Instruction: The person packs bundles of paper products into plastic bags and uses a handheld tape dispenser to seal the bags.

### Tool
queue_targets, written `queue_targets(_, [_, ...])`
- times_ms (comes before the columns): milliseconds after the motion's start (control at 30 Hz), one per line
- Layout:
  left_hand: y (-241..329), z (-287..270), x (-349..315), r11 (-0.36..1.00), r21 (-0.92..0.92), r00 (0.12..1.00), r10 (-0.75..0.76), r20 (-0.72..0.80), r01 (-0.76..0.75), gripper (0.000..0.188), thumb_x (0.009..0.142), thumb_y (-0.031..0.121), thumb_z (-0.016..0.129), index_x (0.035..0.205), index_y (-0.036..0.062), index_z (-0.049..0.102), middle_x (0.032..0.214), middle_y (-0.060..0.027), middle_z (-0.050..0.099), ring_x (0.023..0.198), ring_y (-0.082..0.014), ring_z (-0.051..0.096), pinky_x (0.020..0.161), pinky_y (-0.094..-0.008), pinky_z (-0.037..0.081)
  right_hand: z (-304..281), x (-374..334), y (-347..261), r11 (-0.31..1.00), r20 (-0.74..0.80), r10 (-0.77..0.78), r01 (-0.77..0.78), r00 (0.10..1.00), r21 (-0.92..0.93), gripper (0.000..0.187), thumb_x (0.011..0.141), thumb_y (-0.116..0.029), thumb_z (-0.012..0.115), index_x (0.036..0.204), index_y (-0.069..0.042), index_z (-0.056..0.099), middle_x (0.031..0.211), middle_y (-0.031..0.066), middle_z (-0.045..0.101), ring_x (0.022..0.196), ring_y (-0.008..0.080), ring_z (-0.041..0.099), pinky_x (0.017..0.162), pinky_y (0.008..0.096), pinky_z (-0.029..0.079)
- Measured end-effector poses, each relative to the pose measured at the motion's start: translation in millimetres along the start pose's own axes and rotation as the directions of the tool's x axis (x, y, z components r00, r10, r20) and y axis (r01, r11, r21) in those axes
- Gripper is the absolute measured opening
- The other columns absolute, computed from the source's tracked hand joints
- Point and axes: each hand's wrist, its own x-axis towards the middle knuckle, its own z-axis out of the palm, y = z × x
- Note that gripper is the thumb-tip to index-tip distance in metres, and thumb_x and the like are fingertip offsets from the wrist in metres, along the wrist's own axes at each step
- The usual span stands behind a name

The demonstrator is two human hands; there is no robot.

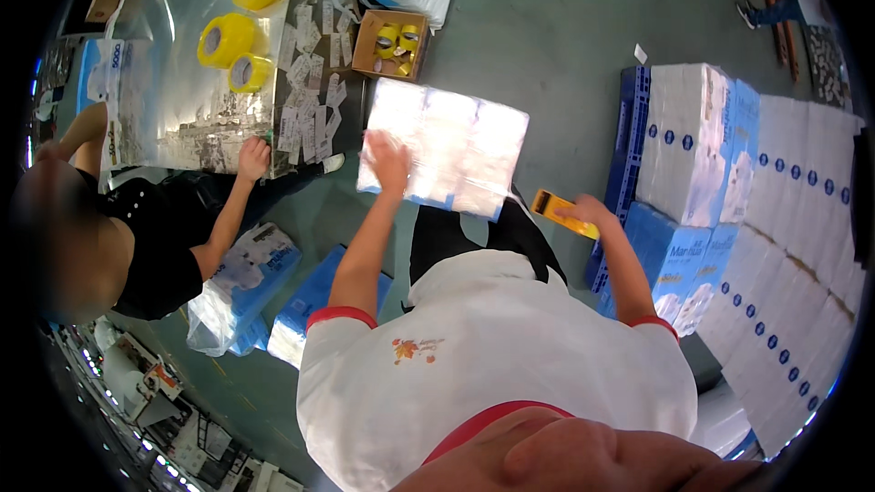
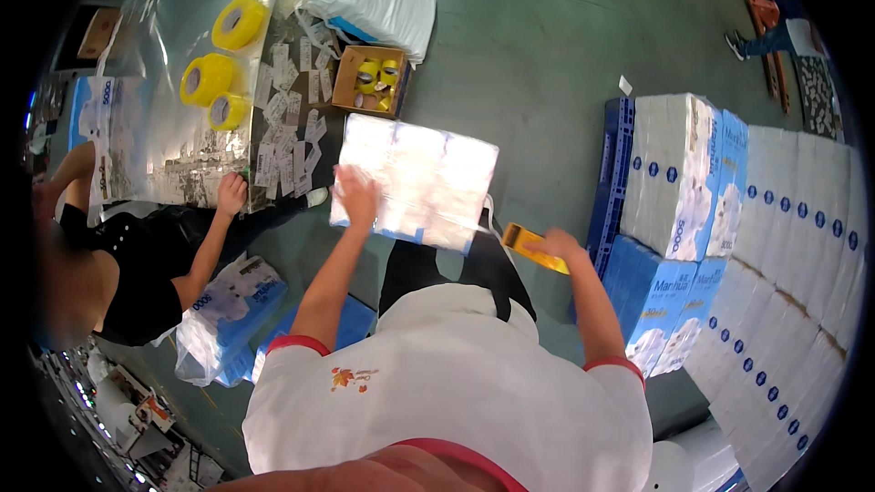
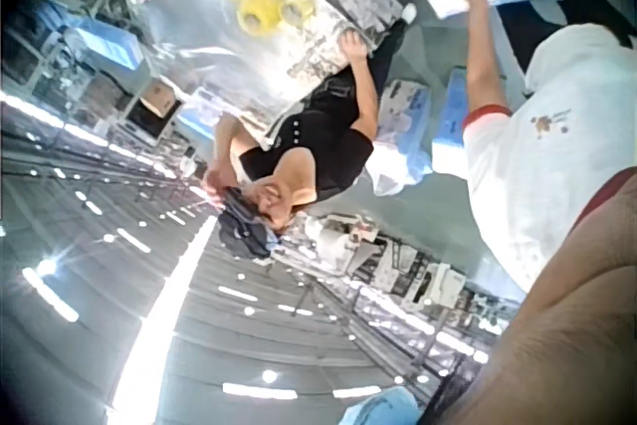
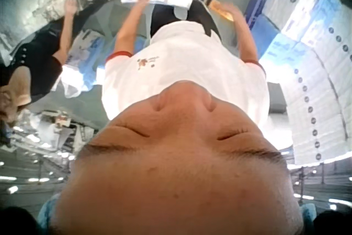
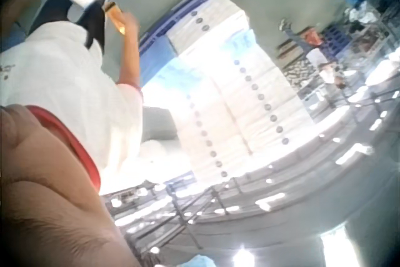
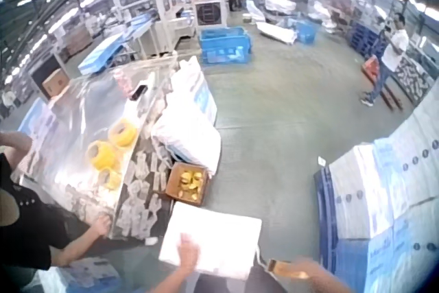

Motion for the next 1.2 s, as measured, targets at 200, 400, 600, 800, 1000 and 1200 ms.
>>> queue_targets(200, [156.0,33.2,-121.2,0.409,-0.061,0.328,0.805,0.494,-0.911,0.051,0.091,0.027,0.034,0.134,0.0004,0.034,0.141,-0.0152,0.030,0.133,-0.0305,0.024,0.110,-0.0467,0.007,61.3,72.3,-59.7,0.994,-0.164,-0.039,0.022,0.986,-0.104,0.058,0.071,-0.057,0.057,0.092,-0.004,0.067,0.095,0.0162,0.065,0.087,0.0315,0.063,0.074,0.0407,0.049])
queue_targets(400, [192.9,79.1,-156.3,-0.429,0.515,0.508,0.142,0.850,-0.742,0.055,0.092,0.037,0.027,0.139,0.0084,0.026,0.146,-0.0054,0.024,0.136,-0.0293,0.012,0.104,-0.0566,-0.013,95.8,101.4,27.3,0.526,-0.439,-0.149,-0.304,0.886,-0.794,0.023,0.080,-0.026,0.055,0.092,-0.013,0.068,0.086,0.0079,0.065,0.081,0.0276,0.063,0.064,0.0453,0.045])
queue_targets(600, [216.9,86.4,-127.7,0.259,0.078,0.137,0.220,0.966,-0.963,0.045,0.083,0.022,0.045,0.125,0.0060,0.044,0.129,-0.0107,0.044,0.126,-0.0261,0.035,0.105,-0.0506,0.015,-4.3,25.5,136.3,0.933,-0.138,0.313,-0.331,0.940,-0.141,0.057,0.071,-0.052,0.061,0.106,-0.008,0.064,0.109,0.0132,0.062,0.100,0.0258,0.060,0.081,0.0349,0.048])
queue_targets(800, [224.8,-7.9,-74.9,0.907,-0.012,0.903,0.420,0.086,-0.421,0.050,0.080,0.021,0.051,0.128,0.0088,0.043,0.140,-0.0139,0.030,0.132,-0.0304,0.024,0.104,-0.0536,0.019,7.2,12.4,152.7,0.989,-0.234,0.148,-0.137,0.961,0.061,0.081,0.066,-0.070,0.057,0.084,0.009,0.064,0.079,0.0245,0.063,0.079,0.0365,0.063,0.070,0.0418,0.049])
queue_targets(1000, [119.4,21.9,-55.7,0.999,-0.038,0.917,-0.017,0.398,0.035,0.066,0.087,0.047,0.042,0.141,0.0140,0.023,0.146,-0.0212,0.012,0.135,-0.0356,0.011,0.102,-0.0611,0.012,5.6,-25.3,-13.1,0.956,-0.371,-0.293,0.259,0.881,-0.138,0.066,0.069,-0.054,0.063,0.101,0.004,0.058,0.084,0.0246,0.063,0.083,0.0377,0.062,0.071,0.0435,0.048])
queue_targets(1200, [72.3,-14.0,-90.9,0.916,-0.389,0.993,-0.119,-0.021,0.102,0.044,0.084,0.035,0.050,0.118,0.0071,0.051,0.126,-0.0171,0.046,0.119,-0.0326,0.040,0.101,-0.0449,0.029,45.0,4.1,-140.9,0.675,-0.415,-0.738,0.588,0.532,-0.446,0.068,0.073,-0.040,0.068,0.117,0.005,0.043,0.080,0.0257,0.061,0.076,0.0411,0.059,0.067,0.0475,0.046])
